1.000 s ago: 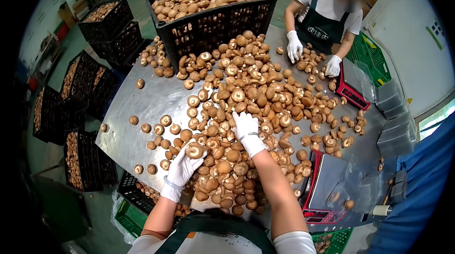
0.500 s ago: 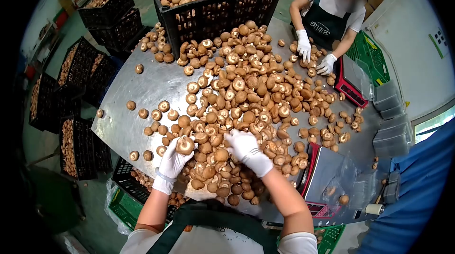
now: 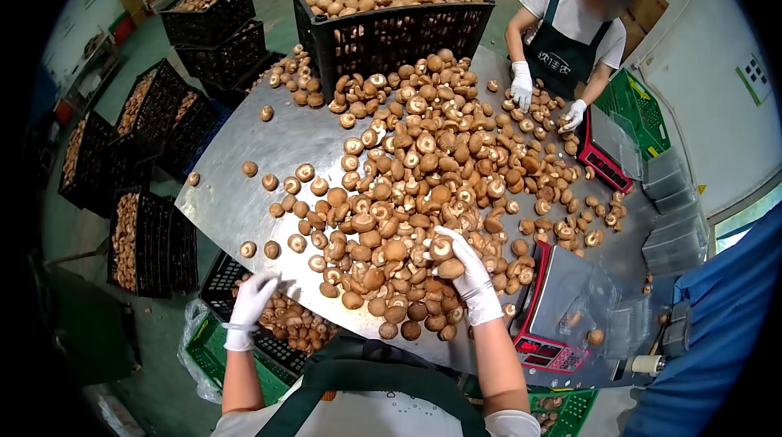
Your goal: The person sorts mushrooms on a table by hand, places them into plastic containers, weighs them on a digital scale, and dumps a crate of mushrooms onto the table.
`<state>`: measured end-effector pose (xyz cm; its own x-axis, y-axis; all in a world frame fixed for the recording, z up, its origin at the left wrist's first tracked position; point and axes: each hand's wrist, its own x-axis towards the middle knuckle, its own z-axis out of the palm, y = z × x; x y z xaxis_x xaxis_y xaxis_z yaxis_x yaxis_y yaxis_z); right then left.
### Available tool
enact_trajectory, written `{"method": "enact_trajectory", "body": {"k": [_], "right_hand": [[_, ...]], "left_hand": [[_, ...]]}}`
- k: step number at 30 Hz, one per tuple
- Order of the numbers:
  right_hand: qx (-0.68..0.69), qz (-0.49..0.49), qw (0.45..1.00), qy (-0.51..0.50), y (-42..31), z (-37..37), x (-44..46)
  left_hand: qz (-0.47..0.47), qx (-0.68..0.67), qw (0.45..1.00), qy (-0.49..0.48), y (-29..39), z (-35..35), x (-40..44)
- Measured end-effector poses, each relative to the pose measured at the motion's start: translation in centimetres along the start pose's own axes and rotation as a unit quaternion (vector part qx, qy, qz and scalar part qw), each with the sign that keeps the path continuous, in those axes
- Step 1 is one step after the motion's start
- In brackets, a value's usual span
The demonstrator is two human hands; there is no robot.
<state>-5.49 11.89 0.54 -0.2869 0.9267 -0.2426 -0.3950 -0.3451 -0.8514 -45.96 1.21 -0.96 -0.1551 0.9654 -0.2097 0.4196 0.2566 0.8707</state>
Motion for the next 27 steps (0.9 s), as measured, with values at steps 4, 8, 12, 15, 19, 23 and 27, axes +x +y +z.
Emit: {"method": "enact_trajectory", "body": {"k": [4,8,12,15,19,23,27], "right_hand": [[0.089,0.010,0.996,0.032,2.9,0.2,-0.1],[0.114,-0.001,0.993,0.020,3.4,2.0,-1.3],[0.088,0.014,0.995,0.035,4.4,1.7,-3.5],[0.101,0.056,0.993,0.019,5.0,1.1,-5.1],[0.010,-0.018,0.998,0.066,6.1,2.7,-5.5],[-0.172,-0.116,0.978,0.026,8.6,5.3,-4.4],[-0.211,-0.063,0.975,-0.026,7.6,6.8,-4.6]], "left_hand": [[0.158,-0.003,0.985,0.066,4.8,4.8,3.7],[0.310,0.171,0.932,0.077,6.3,11.7,9.9],[0.250,0.263,0.932,0.004,5.5,14.2,13.3],[0.240,0.031,0.969,0.054,4.6,14.4,12.6],[-0.016,-0.345,0.919,-0.189,7.8,11.8,7.3],[0.001,-0.309,0.911,-0.273,6.9,13.2,1.8],[0.010,-0.286,0.914,-0.287,6.6,11.9,0.1]]}}
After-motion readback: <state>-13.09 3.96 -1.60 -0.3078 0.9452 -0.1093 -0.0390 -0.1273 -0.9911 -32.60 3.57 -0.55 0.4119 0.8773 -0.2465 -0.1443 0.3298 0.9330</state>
